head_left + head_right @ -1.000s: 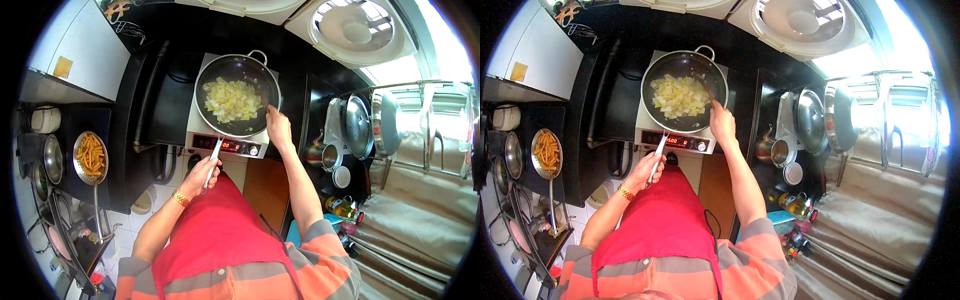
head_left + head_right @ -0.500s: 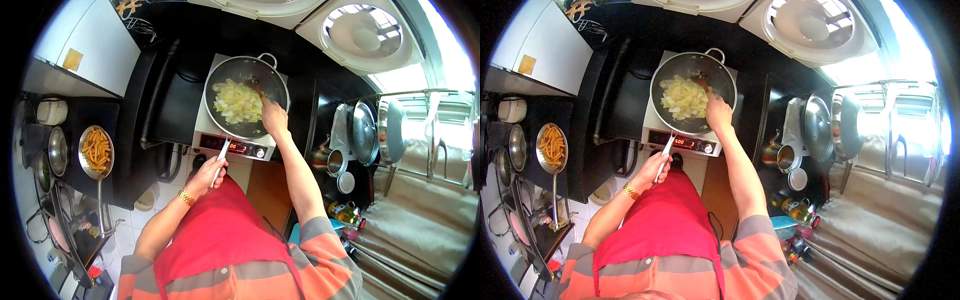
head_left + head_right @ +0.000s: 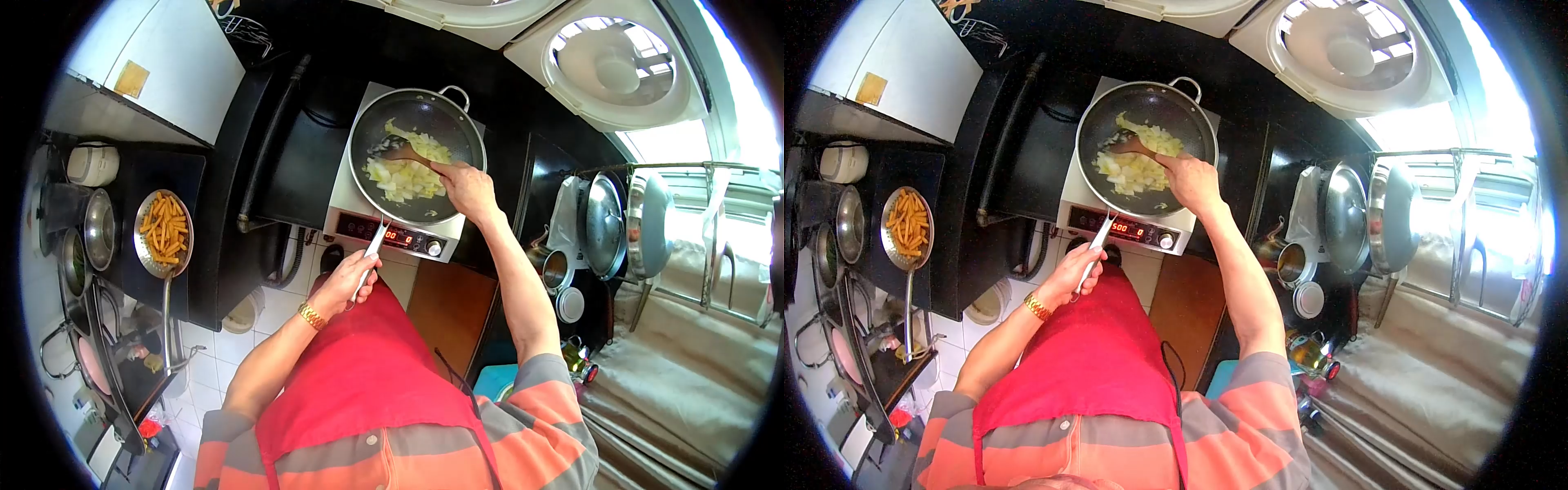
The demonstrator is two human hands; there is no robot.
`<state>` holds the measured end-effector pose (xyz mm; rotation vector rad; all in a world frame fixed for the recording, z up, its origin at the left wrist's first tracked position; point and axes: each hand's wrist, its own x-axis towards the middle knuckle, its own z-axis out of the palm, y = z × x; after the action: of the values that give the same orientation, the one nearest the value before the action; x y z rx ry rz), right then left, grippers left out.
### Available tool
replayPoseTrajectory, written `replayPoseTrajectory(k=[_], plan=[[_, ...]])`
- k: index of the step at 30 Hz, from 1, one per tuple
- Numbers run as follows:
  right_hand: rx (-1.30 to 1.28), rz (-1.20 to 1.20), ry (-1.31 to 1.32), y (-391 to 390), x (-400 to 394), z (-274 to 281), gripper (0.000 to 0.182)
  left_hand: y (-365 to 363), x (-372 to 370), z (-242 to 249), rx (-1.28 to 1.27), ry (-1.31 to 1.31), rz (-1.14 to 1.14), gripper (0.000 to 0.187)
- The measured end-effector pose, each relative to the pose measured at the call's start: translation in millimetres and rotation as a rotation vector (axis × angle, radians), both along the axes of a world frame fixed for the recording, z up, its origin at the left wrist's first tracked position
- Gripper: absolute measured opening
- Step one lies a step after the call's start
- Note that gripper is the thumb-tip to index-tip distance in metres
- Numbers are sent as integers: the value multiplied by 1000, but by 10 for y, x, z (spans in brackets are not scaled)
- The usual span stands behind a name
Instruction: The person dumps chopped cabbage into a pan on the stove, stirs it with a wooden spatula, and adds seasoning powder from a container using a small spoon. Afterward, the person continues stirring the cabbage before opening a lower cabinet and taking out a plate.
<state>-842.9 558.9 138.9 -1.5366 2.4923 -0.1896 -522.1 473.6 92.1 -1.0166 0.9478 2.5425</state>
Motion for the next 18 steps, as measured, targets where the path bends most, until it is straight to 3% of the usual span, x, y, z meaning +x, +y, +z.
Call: replayPoseTrajectory(k=[3, 5, 9, 16, 18], plan=[[5, 0, -70, 36, 60, 24, 32, 20, 2, -21, -7, -2, 9, 30], [9, 120, 27, 147, 55, 17, 33, 21, 0, -20, -13, -4, 9, 30], [44, 110, 51, 261, 154, 285, 36, 8, -8, -3, -16, 4, 7, 30], [40, 205, 209, 559, 128, 213, 38, 24, -4, -6, -17, -4, 14, 30], [9, 186, 190, 644, 179, 470, 35, 32, 6, 8, -29, -17, 8, 29]])
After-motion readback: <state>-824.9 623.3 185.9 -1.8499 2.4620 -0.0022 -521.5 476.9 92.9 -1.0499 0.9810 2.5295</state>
